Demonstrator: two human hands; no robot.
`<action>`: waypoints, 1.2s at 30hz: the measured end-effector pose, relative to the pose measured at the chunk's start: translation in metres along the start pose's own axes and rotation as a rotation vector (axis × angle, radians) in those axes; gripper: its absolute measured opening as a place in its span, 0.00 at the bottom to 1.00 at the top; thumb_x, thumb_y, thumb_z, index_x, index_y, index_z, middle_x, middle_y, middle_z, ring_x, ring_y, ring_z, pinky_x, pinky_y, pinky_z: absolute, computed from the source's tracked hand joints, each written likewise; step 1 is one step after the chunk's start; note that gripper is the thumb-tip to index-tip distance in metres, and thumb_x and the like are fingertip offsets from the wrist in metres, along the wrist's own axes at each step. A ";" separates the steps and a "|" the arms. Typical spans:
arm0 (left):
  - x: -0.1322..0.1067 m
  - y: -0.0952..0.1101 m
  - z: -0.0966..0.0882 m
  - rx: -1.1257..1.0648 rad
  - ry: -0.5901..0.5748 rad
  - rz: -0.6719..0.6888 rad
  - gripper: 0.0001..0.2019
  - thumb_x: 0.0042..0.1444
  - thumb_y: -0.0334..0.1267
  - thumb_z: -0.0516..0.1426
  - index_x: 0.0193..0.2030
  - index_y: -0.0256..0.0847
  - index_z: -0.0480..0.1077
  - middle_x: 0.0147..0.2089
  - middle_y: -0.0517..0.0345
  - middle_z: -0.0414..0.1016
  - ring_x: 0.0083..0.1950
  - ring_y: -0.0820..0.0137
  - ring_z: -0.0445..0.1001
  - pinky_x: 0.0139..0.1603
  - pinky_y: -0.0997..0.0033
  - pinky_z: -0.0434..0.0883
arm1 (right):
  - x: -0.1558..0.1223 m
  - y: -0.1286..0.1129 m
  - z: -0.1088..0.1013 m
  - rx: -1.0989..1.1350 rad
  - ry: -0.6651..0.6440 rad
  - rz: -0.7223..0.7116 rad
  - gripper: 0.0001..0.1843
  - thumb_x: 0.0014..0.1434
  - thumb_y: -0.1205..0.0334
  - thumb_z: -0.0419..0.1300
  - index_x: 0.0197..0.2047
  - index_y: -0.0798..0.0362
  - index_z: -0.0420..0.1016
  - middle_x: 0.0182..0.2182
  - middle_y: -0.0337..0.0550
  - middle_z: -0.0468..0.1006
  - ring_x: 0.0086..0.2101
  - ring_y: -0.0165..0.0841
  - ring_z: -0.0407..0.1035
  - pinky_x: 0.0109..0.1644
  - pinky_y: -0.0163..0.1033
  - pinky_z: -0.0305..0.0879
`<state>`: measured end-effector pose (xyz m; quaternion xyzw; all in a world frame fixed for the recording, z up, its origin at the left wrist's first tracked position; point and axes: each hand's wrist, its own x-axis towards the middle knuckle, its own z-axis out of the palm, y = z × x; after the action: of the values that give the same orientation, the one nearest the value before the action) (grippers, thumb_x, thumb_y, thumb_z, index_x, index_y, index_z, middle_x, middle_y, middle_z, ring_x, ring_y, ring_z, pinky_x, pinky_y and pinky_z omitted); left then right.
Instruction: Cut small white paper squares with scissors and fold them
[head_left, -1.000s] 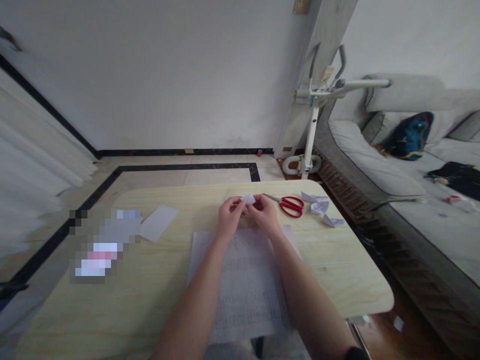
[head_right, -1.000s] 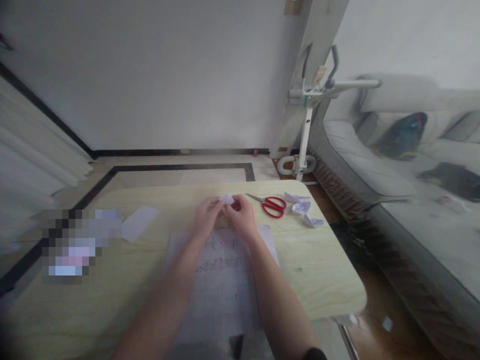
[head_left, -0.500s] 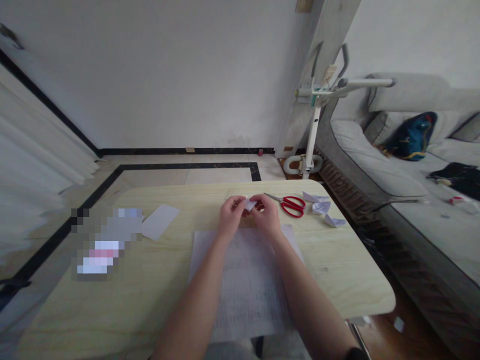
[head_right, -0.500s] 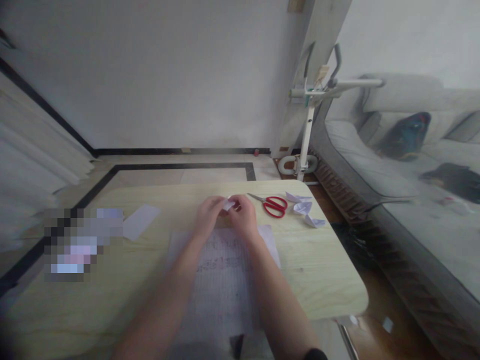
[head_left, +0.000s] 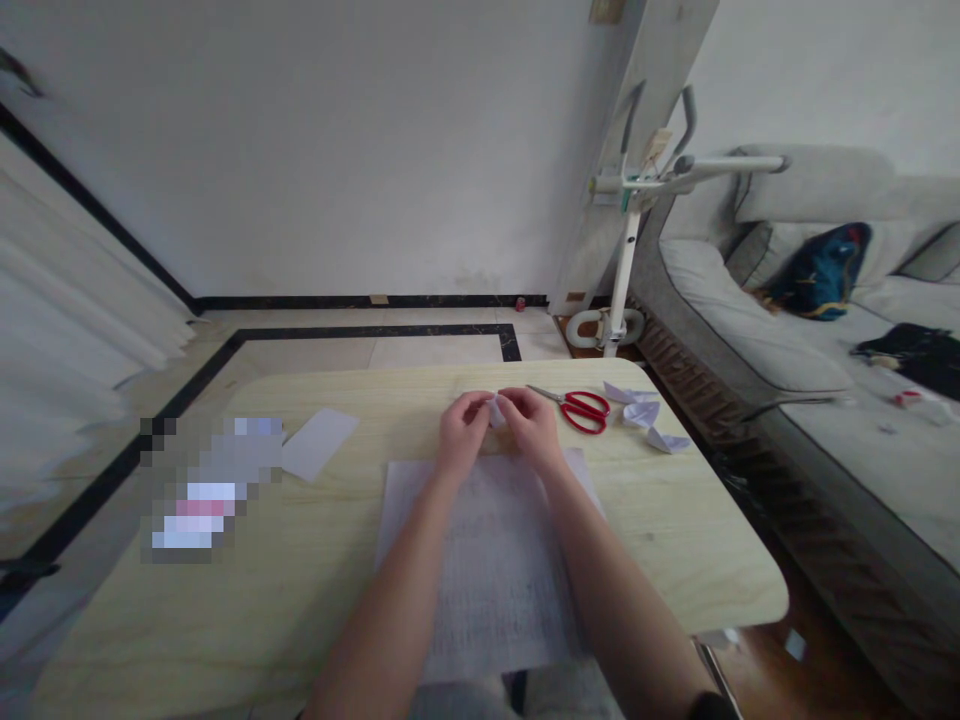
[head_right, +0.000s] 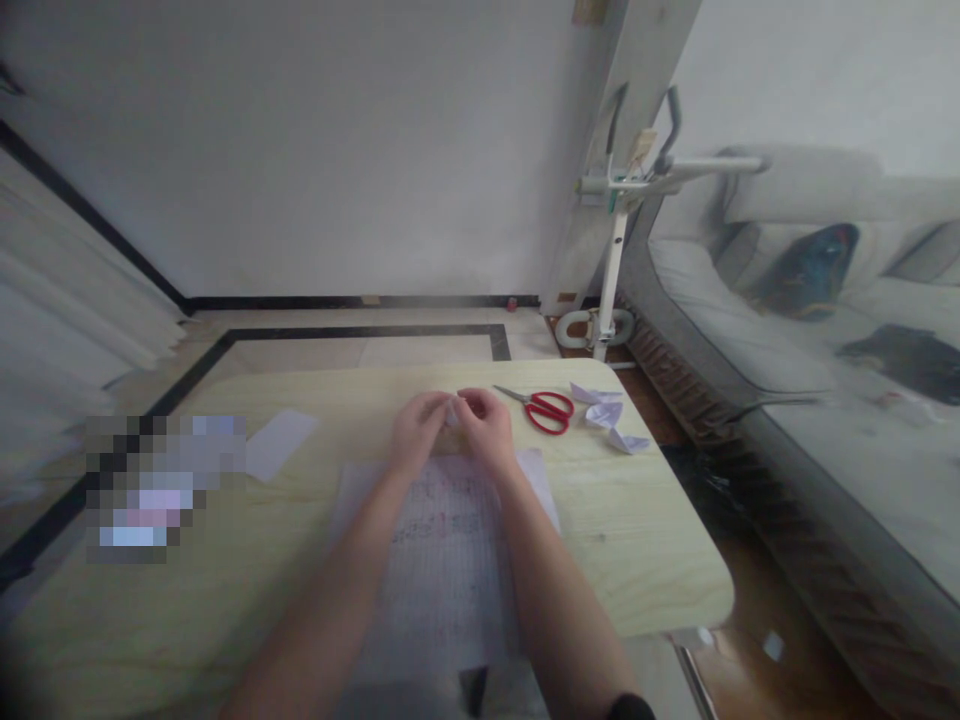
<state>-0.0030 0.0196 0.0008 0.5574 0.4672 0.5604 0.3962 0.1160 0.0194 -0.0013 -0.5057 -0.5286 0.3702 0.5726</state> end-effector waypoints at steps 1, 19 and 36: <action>0.000 0.000 0.000 0.021 -0.011 0.028 0.06 0.53 0.35 0.56 0.36 0.39 0.73 0.36 0.54 0.77 0.37 0.69 0.75 0.40 0.70 0.72 | 0.000 0.001 0.000 -0.006 -0.008 0.005 0.12 0.51 0.54 0.61 0.34 0.54 0.76 0.29 0.43 0.78 0.31 0.34 0.70 0.37 0.38 0.65; -0.001 0.002 -0.001 -0.014 0.048 -0.140 0.14 0.55 0.46 0.55 0.38 0.37 0.72 0.25 0.61 0.69 0.24 0.74 0.66 0.25 0.76 0.64 | 0.006 0.007 -0.005 0.344 0.139 0.205 0.12 0.45 0.53 0.66 0.27 0.53 0.74 0.19 0.34 0.68 0.19 0.25 0.57 0.23 0.33 0.53; -0.001 -0.004 0.000 0.158 -0.083 -0.048 0.12 0.56 0.45 0.55 0.29 0.38 0.71 0.26 0.59 0.72 0.29 0.72 0.69 0.32 0.74 0.65 | 0.002 0.000 -0.003 0.197 0.010 0.182 0.11 0.48 0.53 0.63 0.27 0.53 0.75 0.19 0.35 0.69 0.20 0.27 0.59 0.26 0.34 0.55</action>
<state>-0.0037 0.0196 -0.0030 0.5984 0.5064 0.4885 0.3831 0.1193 0.0206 -0.0008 -0.4949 -0.4388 0.4681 0.5860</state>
